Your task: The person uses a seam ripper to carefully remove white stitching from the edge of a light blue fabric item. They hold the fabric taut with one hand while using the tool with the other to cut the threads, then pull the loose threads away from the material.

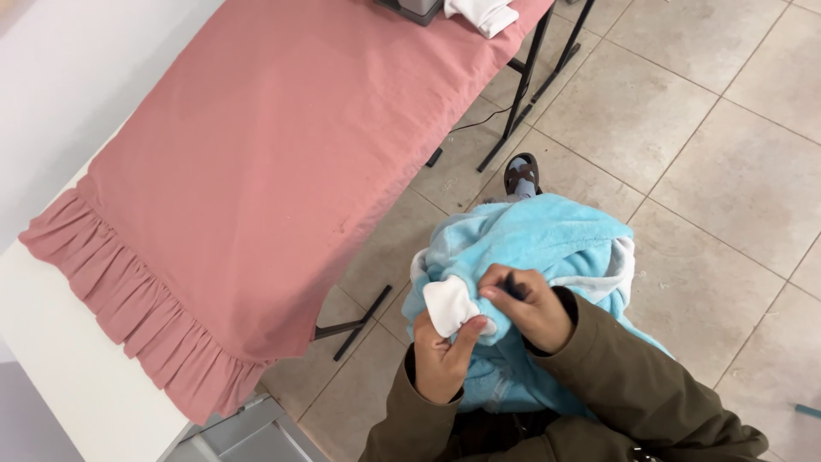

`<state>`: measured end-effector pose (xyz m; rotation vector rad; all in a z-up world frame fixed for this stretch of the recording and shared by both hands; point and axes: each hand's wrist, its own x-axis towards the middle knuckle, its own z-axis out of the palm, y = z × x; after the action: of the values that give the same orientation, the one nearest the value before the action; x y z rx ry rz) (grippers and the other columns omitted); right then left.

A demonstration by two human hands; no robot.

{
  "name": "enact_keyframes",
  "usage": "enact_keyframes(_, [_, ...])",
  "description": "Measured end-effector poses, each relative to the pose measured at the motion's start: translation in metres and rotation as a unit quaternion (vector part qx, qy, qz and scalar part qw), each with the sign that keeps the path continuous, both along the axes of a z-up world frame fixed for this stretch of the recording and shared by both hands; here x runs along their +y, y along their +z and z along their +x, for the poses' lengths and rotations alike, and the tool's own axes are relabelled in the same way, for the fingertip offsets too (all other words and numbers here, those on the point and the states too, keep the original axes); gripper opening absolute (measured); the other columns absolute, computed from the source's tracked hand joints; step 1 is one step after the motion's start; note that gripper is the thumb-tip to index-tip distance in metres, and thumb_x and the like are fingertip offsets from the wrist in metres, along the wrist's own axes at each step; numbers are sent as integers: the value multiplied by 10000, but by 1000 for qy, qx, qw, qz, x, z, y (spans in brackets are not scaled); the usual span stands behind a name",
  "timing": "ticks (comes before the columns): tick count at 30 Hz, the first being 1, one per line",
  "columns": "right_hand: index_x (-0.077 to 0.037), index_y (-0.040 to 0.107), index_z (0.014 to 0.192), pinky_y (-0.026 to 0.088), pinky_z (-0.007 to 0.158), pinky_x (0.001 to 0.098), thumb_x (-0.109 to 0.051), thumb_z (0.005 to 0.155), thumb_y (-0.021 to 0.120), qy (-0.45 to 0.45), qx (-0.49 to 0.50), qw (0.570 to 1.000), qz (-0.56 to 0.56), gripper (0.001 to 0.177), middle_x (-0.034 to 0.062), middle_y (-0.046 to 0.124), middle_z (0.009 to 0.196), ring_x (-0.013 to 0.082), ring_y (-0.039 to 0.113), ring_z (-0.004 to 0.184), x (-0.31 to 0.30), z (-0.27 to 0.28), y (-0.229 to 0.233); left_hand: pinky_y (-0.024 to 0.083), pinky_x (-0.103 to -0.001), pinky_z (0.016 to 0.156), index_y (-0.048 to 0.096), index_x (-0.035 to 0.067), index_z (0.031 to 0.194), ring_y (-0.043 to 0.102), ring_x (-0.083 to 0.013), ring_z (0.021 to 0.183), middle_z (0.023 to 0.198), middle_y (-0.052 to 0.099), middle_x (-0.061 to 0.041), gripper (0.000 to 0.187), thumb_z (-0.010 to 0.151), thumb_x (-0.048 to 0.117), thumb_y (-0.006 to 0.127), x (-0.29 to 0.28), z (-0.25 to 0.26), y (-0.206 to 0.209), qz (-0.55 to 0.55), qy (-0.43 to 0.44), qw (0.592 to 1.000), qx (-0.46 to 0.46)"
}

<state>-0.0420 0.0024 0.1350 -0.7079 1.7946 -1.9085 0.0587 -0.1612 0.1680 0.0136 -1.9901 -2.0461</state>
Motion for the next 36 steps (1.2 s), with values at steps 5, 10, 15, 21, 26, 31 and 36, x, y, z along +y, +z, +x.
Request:
enact_keyframes(5, [-10, 629, 984, 431, 774, 261, -125, 1056, 577, 94, -124, 985, -70, 146, -36, 576, 906, 64, 485, 844, -2, -1, -21, 463, -443, 977, 724, 16, 909, 545, -297, 1125, 1243, 562, -93, 244, 876, 232, 834, -5, -5, 20, -161, 63, 983, 64])
enact_keyframes(10, [-16, 626, 994, 424, 745, 261, -144, 1077, 599, 160, -196, 964, -77, 155, -39, 551, 899, 55, 470, 838, -2, -7, -40, 205, -628, 1204, 774, 76, 856, 278, -449, 1438, 1466, 483, -155, 196, 821, 254, 847, -11, -8, 44, -340, 87, 921, 167])
enact_keyframes(15, [-35, 651, 1089, 488, 814, 268, -169, 1020, 605, 228, -292, 926, -76, 157, -23, 632, 1006, 74, 575, 926, -9, -4, -64, 238, -591, 1209, 758, 51, 883, 372, -430, 1419, 1356, 595, -153, 180, 839, 208, 831, -10, -12, 43, -307, 16, 932, 191])
enact_keyframes(21, [-2, 623, 1247, 534, 912, 302, -165, 1017, 597, 254, -329, 901, -120, 283, 31, 667, 1171, 128, 642, 1067, -7, -1, -94, 531, -447, 1044, 756, 23, 964, 738, -251, 1064, 1101, 760, -49, 166, 872, 125, 850, 0, -13, 43, -218, -34, 960, 174])
enact_keyframes(26, [-26, 570, 1311, 432, 781, 236, -264, 1067, 436, 114, -212, 970, -17, 367, -12, 577, 1049, 65, 507, 896, 14, -6, -2, 595, -293, 752, 740, -3, 955, 753, -209, 882, 1048, 735, -79, 185, 831, 34, 872, 3, -7, 47, -183, -25, 979, 91])
enact_keyframes(31, [-29, 629, 1214, 333, 582, 245, -401, 1086, 302, 32, -234, 970, 61, 512, -18, 500, 836, 76, 368, 666, 62, 22, 81, 577, -296, 723, 719, -4, 957, 735, -201, 858, 1051, 721, -84, 187, 838, -2, 862, 5, -8, 47, -189, -16, 978, 87])
enact_keyframes(36, [-58, 609, 1122, 434, 644, 230, -420, 1098, 308, 167, -140, 971, 93, 472, -21, 529, 855, 68, 459, 722, 69, 46, 101, 567, -308, 740, 686, -10, 985, 710, -214, 888, 1080, 705, -87, 210, 845, -50, 837, 8, -7, 45, -197, -17, 975, 101])
